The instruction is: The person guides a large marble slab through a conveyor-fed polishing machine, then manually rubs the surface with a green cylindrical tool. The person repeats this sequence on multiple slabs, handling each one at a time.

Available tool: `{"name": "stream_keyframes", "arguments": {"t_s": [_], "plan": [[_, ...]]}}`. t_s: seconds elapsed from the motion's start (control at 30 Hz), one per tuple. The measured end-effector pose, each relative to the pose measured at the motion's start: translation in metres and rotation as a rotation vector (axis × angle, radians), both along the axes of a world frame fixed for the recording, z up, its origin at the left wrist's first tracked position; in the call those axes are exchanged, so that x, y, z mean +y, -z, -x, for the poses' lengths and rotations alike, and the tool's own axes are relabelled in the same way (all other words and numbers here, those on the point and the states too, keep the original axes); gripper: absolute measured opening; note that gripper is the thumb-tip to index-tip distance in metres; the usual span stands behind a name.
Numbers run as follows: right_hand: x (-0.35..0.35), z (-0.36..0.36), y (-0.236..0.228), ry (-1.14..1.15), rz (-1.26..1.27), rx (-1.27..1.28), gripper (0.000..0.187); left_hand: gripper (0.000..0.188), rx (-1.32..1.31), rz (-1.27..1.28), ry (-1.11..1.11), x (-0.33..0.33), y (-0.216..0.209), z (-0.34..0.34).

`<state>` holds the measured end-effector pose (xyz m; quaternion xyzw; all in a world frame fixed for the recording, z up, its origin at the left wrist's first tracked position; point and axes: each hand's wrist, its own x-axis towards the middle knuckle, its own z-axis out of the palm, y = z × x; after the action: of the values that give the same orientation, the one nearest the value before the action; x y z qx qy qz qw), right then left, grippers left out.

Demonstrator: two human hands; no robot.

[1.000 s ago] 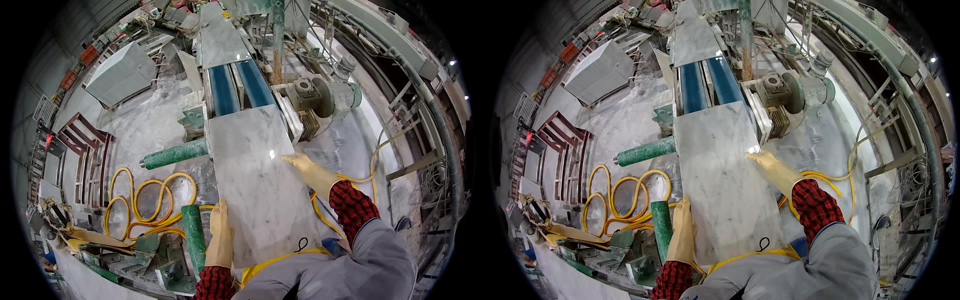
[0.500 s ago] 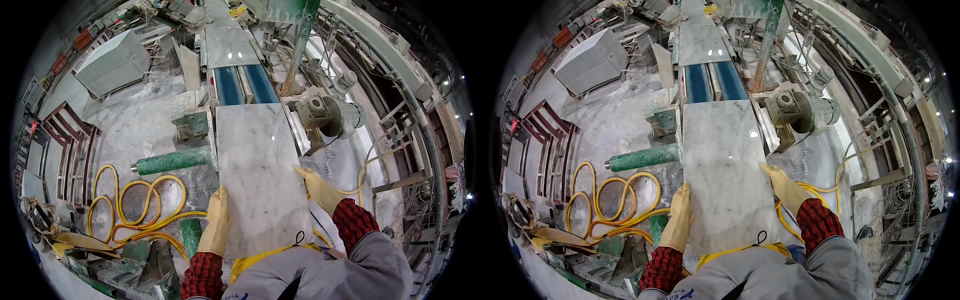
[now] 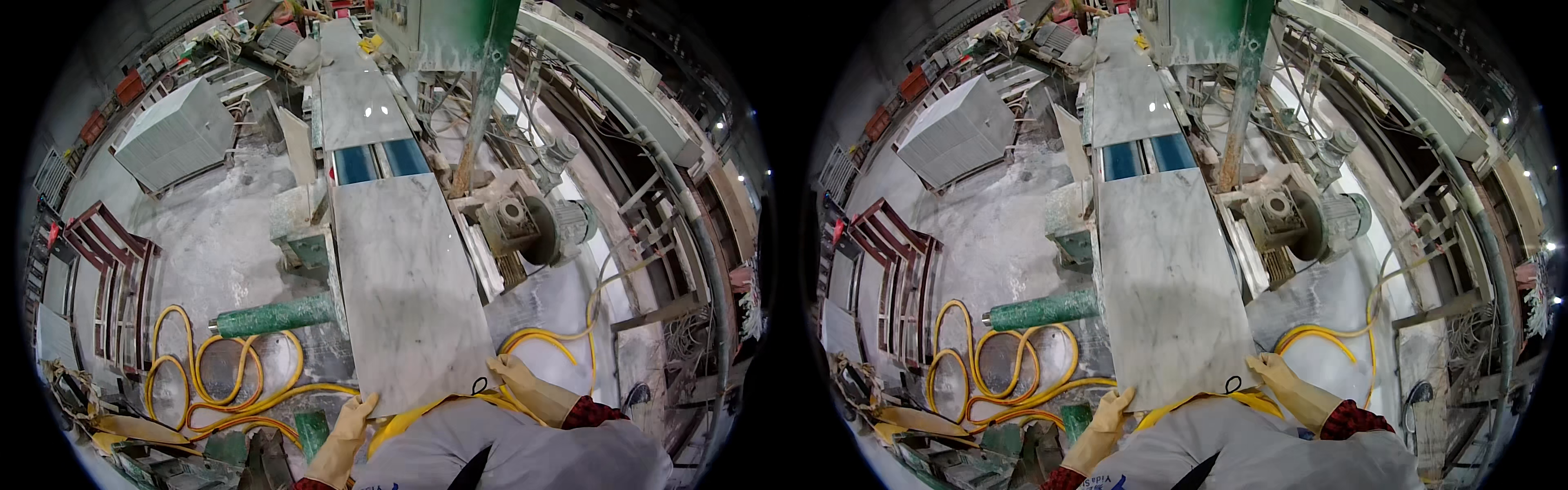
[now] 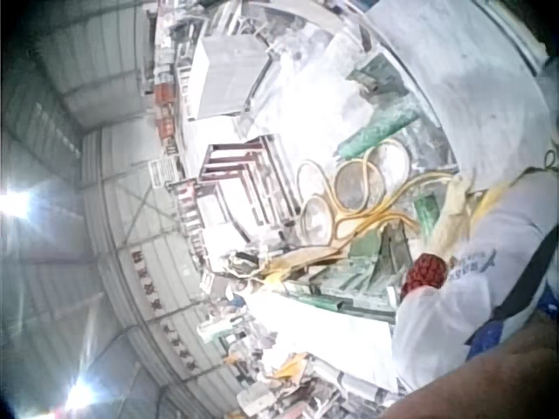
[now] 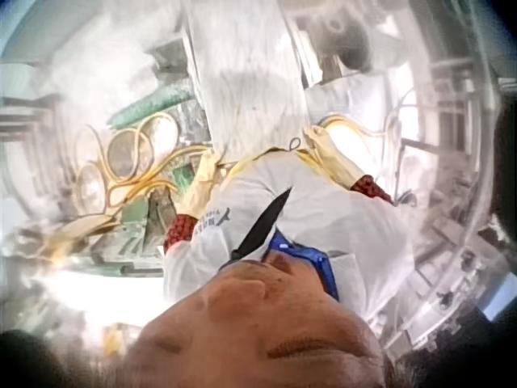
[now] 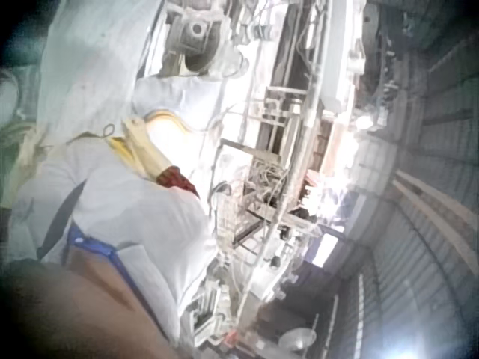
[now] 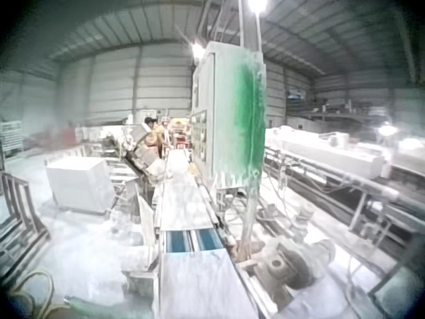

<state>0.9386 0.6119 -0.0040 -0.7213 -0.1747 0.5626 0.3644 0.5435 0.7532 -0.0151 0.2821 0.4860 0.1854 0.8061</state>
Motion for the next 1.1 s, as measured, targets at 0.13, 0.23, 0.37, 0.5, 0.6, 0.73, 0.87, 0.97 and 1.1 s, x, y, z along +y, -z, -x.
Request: {"name": "stream_keyframes", "arguments": {"t_s": [0.13, 0.23, 0.37, 0.5, 0.6, 0.73, 0.87, 0.97, 1.1], "plan": [[0.064, -0.043, 0.048, -0.029, -0.070, -0.049, 0.033, 0.039, 0.005, -0.121, -0.182, 0.043, 0.006, -0.044], [0.113, -0.056, 0.082, 0.039, -0.087, -0.131, 0.041, 0.033, 0.149, -0.098, -0.259, 0.074, 0.001, -0.070], [0.132, -0.068, 0.095, -0.003, -0.067, -0.128, 0.030, 0.034, 0.082, -0.025, -0.409, 0.083, 0.014, -0.085], [0.124, -0.030, -0.014, -0.096, -0.189, -0.078, 0.045, 0.042, -0.043, 0.176, -0.478, 0.054, 0.016, -0.087], [0.109, -0.026, 0.020, 0.419, 0.125, 0.899, 0.053, 0.046, 0.102, 0.321, -0.432, 0.055, -0.030, -0.107], [0.118, -0.015, 0.016, 0.263, 0.150, 0.703, 0.064, 0.042, 0.057, 0.194, -0.358, 0.065, 0.000, -0.098], [0.118, -0.029, 0.050, -0.076, 0.198, 0.196, 0.060, 0.037, 0.014, 0.238, -0.387, 0.074, 0.018, -0.098], [0.120, -0.032, 0.055, -0.385, 0.289, -0.196, 0.059, 0.035, 0.000, 0.242, -0.393, 0.079, 0.019, -0.098], [0.121, -0.043, 0.091, -0.463, 0.293, -0.169, 0.075, 0.034, -0.015, 0.296, -0.385, 0.088, 0.034, -0.094]]}}
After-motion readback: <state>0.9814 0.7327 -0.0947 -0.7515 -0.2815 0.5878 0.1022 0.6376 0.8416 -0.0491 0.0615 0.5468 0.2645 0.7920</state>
